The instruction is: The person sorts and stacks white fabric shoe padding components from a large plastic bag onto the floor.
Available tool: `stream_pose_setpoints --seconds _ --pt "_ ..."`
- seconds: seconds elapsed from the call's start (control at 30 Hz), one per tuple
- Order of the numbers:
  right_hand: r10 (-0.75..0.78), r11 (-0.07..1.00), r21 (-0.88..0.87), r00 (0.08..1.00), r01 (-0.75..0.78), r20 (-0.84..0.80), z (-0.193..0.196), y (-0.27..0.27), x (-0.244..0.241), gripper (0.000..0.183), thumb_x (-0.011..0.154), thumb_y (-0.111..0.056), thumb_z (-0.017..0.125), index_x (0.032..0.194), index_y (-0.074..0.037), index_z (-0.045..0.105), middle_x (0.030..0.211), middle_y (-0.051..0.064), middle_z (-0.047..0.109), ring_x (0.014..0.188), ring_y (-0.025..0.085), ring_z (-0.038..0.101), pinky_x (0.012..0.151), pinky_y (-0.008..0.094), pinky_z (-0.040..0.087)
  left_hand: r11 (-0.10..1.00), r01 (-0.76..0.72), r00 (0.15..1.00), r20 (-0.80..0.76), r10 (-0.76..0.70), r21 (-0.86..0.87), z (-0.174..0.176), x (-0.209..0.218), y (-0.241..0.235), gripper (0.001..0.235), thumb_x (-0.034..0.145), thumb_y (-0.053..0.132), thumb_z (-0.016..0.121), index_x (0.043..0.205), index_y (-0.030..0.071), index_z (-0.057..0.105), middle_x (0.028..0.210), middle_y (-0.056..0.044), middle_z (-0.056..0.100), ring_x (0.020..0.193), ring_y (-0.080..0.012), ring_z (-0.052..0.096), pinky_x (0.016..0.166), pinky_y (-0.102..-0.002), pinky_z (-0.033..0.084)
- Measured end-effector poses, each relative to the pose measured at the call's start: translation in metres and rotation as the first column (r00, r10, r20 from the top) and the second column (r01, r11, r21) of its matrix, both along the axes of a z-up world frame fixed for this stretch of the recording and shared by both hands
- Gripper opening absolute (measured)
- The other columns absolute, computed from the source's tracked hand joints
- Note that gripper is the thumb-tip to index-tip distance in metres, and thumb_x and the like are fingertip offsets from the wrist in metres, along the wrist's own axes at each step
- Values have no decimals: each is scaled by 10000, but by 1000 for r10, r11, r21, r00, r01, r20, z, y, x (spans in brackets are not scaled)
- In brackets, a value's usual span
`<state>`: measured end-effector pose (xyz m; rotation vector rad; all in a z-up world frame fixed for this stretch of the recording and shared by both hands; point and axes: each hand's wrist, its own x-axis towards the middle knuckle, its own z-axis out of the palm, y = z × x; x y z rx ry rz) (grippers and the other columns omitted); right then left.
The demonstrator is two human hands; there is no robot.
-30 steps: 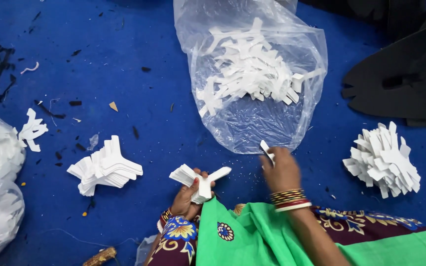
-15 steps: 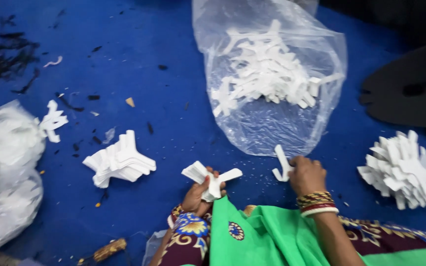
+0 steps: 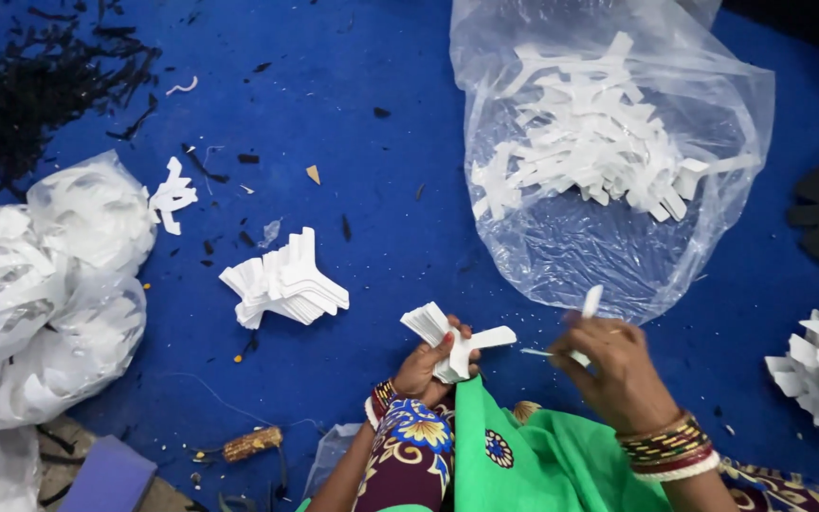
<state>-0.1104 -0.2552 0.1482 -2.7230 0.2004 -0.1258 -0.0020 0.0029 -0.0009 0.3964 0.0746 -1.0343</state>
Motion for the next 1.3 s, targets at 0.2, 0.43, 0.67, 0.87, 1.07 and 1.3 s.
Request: stream_pose_setpoints --seconds 0.2,0.43,0.67,0.87,1.07,1.3 --pt "176 478 848 921 228 -347 -49 35 55 251 988 -229 612 1124 -79 761 858 39 740 755 103 661 652 262 554 996 19 998 64 -25 91 -13 -4 4 305 1088 179 539 1377 111 472 1241 -129 626 1079 -261 670 898 -412 603" --pt "149 455 879 962 138 -229 -60 69 87 196 938 -183 681 1095 -69 712 966 41 791 891 115 746 775 287 600 979 15 1000 4 -16 201 1 0 -1 423 1031 192 540 1442 121 473 1204 -70 679 1085 -194 690 944 -343 576" --pt "-213 753 592 958 286 -193 -51 107 79 191 903 -248 725 936 -69 669 829 83 732 783 231 712 813 397 526 946 139 990 -49 -130 292 -12 -1 11 483 1049 324 539 1381 -26 509 1168 -154 705 1010 -250 705 836 -371 583" --pt "-181 960 267 910 81 373 -31 76 93 138 889 -171 624 940 -44 645 996 186 626 935 375 588 876 480 413 947 69 996 36 -84 315 -47 -2 12 390 1015 305 502 1370 145 487 1117 -173 687 938 -273 712 802 -375 610" --pt "-326 945 10 938 327 122 -108 -66 147 280 868 -115 635 1144 -73 663 1152 165 611 1093 352 583 966 454 515 998 5 999 -36 -3 61 -74 3 7 271 1007 154 493 1276 159 460 1223 -107 550 955 -289 679 820 -456 608" --pt "-162 942 -224 925 248 344 -63 -112 206 784 678 -155 724 1425 -66 503 1470 221 441 1292 482 528 985 530 456 994 -35 984 -168 53 103 -183 -13 -2 297 965 119 486 1251 189 452 1178 -129 548 1126 -254 627 984 -513 616"
